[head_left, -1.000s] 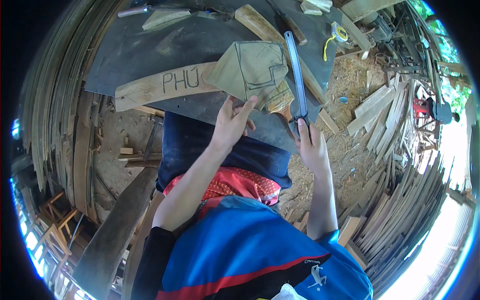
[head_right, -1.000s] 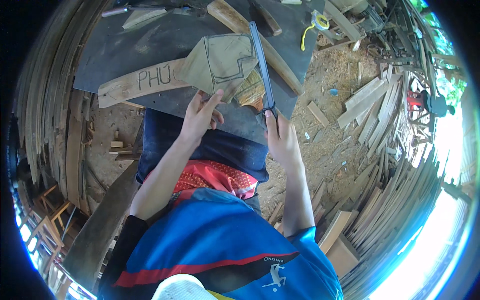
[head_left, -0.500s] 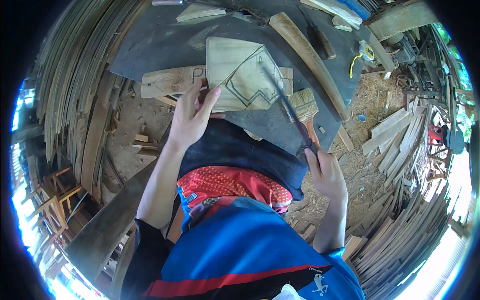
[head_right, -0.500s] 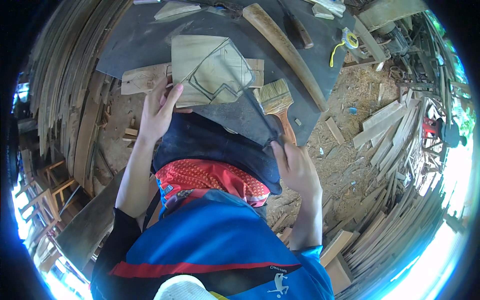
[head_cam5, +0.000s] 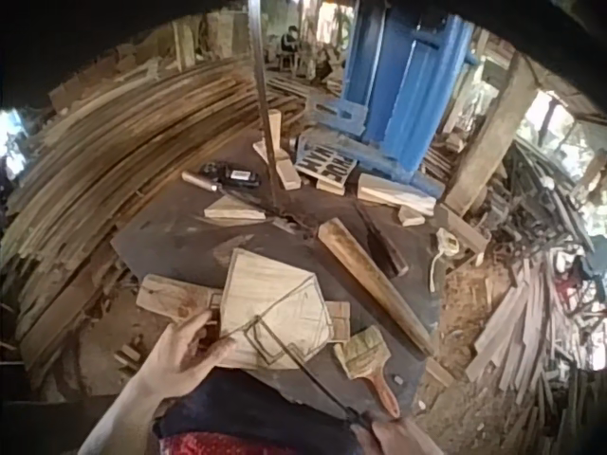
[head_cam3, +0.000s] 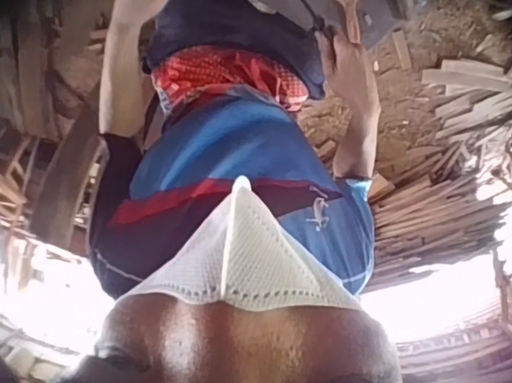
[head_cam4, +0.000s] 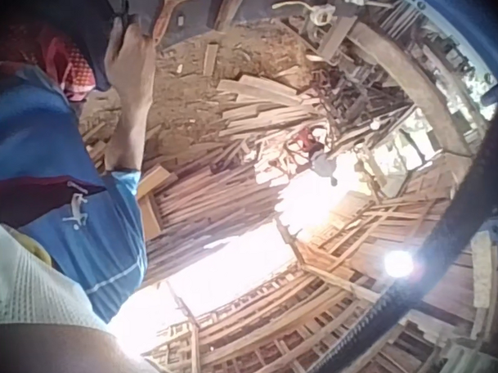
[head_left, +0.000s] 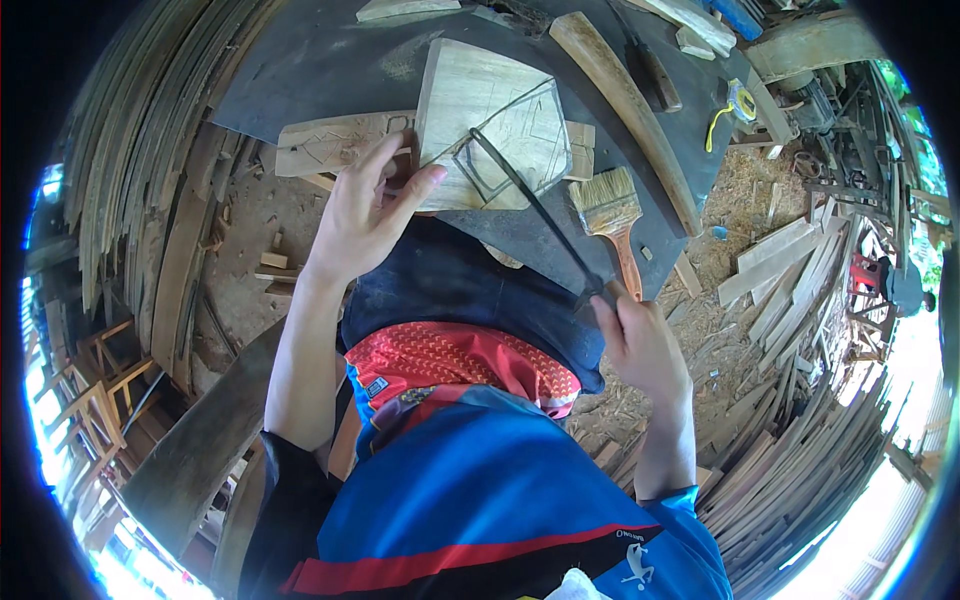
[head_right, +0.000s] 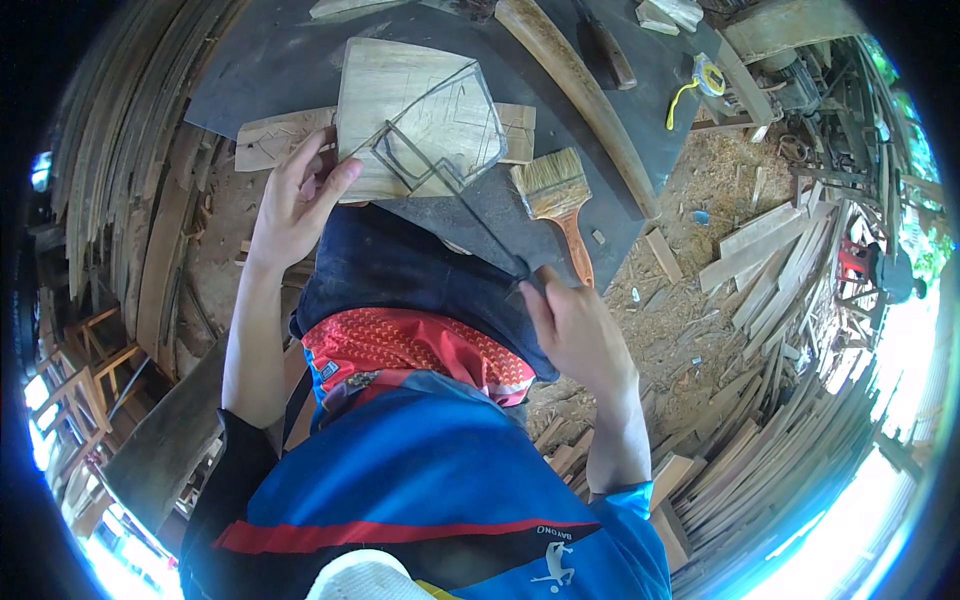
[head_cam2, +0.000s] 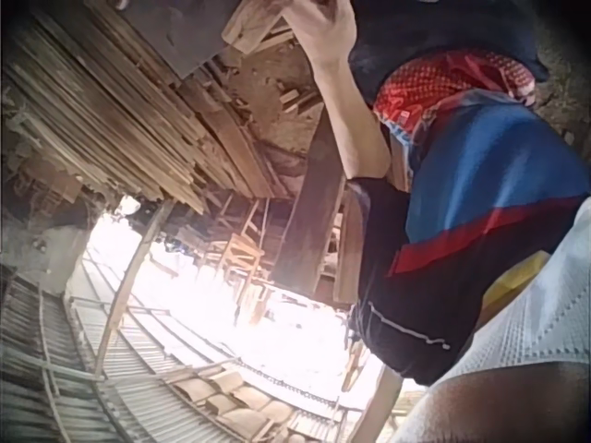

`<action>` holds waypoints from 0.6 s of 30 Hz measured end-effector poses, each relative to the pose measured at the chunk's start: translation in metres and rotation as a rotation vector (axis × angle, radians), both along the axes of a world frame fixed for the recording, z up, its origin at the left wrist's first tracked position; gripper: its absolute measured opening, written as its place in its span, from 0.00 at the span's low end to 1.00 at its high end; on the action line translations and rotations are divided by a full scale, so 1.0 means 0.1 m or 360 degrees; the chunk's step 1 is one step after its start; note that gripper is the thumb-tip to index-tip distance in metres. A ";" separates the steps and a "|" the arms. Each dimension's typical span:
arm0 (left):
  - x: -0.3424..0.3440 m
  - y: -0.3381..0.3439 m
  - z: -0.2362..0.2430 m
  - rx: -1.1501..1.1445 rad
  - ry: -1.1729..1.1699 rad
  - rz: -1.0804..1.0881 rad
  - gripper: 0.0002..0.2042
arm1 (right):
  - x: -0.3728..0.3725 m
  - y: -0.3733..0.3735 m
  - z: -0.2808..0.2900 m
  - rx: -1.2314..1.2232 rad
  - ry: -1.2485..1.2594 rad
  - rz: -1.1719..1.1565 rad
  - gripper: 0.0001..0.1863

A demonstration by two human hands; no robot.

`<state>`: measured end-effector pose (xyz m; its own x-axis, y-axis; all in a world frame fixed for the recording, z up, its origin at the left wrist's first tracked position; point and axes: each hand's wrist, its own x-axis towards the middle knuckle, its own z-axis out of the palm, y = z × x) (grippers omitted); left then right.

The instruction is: Sawing a piece of wood into a specific shape on a workbench.

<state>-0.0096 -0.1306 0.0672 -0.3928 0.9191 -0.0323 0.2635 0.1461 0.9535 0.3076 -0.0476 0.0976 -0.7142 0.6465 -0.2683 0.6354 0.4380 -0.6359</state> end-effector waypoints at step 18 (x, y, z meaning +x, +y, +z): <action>-0.04 0.03 0.21 -0.0088 0.0014 -0.0094 0.28 | -0.01 0.02 0.05 0.0073 -0.0166 -0.0063 0.10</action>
<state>-0.0135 -0.1279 0.0882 -0.3382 0.9377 -0.0802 0.2817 0.1822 0.9420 0.3064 -0.0459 0.1022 -0.6577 0.6868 -0.3094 0.7144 0.4383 -0.5455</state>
